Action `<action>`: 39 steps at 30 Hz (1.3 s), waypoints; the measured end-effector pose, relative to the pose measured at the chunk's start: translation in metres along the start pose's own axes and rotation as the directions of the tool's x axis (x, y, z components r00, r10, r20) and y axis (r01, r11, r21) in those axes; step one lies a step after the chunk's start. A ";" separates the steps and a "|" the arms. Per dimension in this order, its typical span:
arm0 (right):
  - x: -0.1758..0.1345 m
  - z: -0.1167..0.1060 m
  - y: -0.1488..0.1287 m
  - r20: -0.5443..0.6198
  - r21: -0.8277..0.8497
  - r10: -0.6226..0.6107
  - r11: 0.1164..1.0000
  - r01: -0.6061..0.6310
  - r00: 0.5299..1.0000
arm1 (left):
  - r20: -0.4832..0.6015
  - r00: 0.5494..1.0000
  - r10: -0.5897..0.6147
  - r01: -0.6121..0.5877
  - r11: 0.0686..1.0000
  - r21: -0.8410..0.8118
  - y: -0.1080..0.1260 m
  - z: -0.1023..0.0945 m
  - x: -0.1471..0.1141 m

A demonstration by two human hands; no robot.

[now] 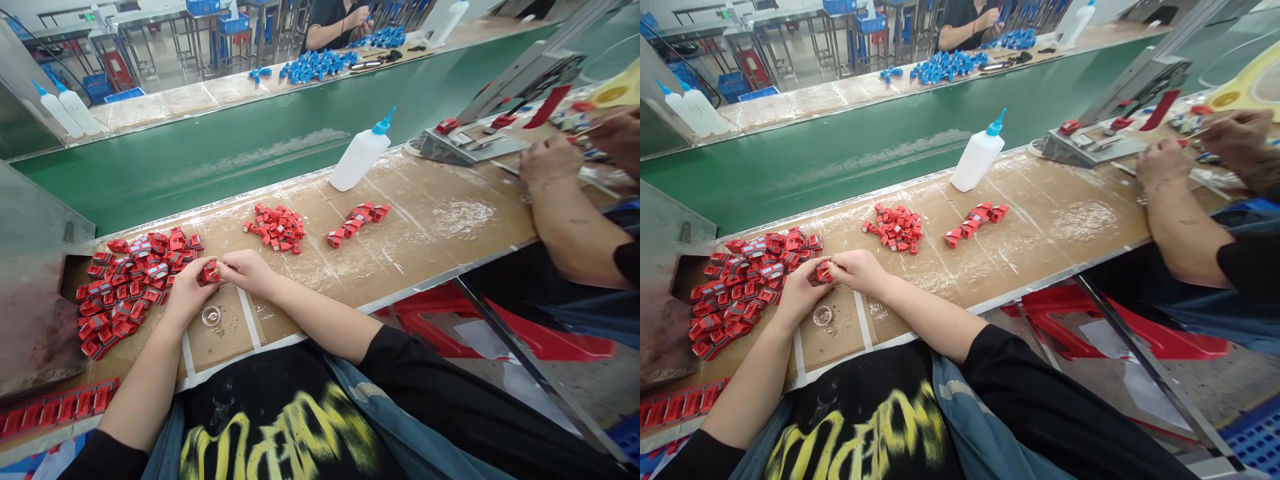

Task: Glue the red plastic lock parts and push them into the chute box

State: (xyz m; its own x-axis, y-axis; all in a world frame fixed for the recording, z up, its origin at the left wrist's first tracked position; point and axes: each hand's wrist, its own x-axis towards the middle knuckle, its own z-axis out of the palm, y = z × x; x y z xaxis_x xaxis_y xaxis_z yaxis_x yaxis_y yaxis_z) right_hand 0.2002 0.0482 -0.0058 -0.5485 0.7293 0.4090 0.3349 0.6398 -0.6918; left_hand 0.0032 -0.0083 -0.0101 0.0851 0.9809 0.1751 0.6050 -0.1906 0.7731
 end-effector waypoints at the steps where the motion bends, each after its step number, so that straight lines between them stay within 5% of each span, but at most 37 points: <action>1: 0.000 -0.001 0.000 -0.019 -0.017 0.003 1.000 -0.003 1.000 | 0.004 1.000 0.005 -0.005 1.000 0.013 0.001 0.000 0.000; 5: -0.002 -0.008 -0.003 -0.023 -0.011 -0.048 0.999 0.048 0.999 | -0.012 1.000 0.002 -0.002 1.000 -0.026 0.005 -0.002 0.001; 7: -0.005 -0.010 -0.007 0.082 0.036 -0.163 0.986 0.161 0.983 | -0.067 0.997 -0.025 0.020 0.996 -0.085 0.007 -0.003 0.001; 10: -0.011 -0.006 -0.019 0.305 0.042 -0.311 0.949 0.313 0.900 | -0.195 0.978 -0.068 0.039 0.988 -0.150 0.010 -0.005 0.001; 13: -0.013 -0.001 -0.030 0.517 -0.103 -0.256 0.929 0.356 0.817 | -0.278 0.958 -0.066 0.018 0.985 -0.172 0.012 -0.007 0.002; 15: -0.009 -0.004 -0.031 0.571 -0.238 -0.144 0.913 0.331 0.808 | -0.310 0.950 -0.038 -0.009 0.989 -0.151 0.013 -0.009 0.001; 17: 0.000 -0.016 -0.024 0.481 -0.380 -0.014 0.898 0.223 0.876 | -0.335 0.942 -0.010 -0.033 0.992 -0.123 0.015 -0.010 0.001; 19: 0.013 -0.032 -0.008 0.247 -0.521 0.123 0.853 0.025 0.961 | -0.342 0.940 -0.016 -0.028 0.992 -0.126 0.016 -0.011 0.000; 22: 0.035 -0.055 0.022 -0.022 -0.666 0.256 0.717 -0.205 0.966 | -0.306 0.950 -0.067 0.011 0.983 -0.181 0.017 -0.011 -0.001; 27: 0.058 -0.053 0.056 0.087 -0.767 0.276 0.632 -0.113 0.957 | -0.239 0.965 -0.108 0.053 0.973 -0.225 0.014 -0.009 -0.003; 39: 0.042 -0.041 0.063 0.230 -0.664 0.141 0.746 0.050 0.963 | -0.093 0.982 -0.163 0.148 0.978 -0.147 0.016 -0.009 -0.006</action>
State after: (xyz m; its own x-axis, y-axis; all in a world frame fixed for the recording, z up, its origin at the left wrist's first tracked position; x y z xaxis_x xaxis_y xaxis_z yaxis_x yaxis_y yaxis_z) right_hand 0.2295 0.1293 -0.0080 -0.6573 0.7366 0.1594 0.7314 0.6745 -0.1006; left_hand 0.0053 -0.0178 0.0071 -0.0887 0.9907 0.1033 0.4876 -0.0472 0.8718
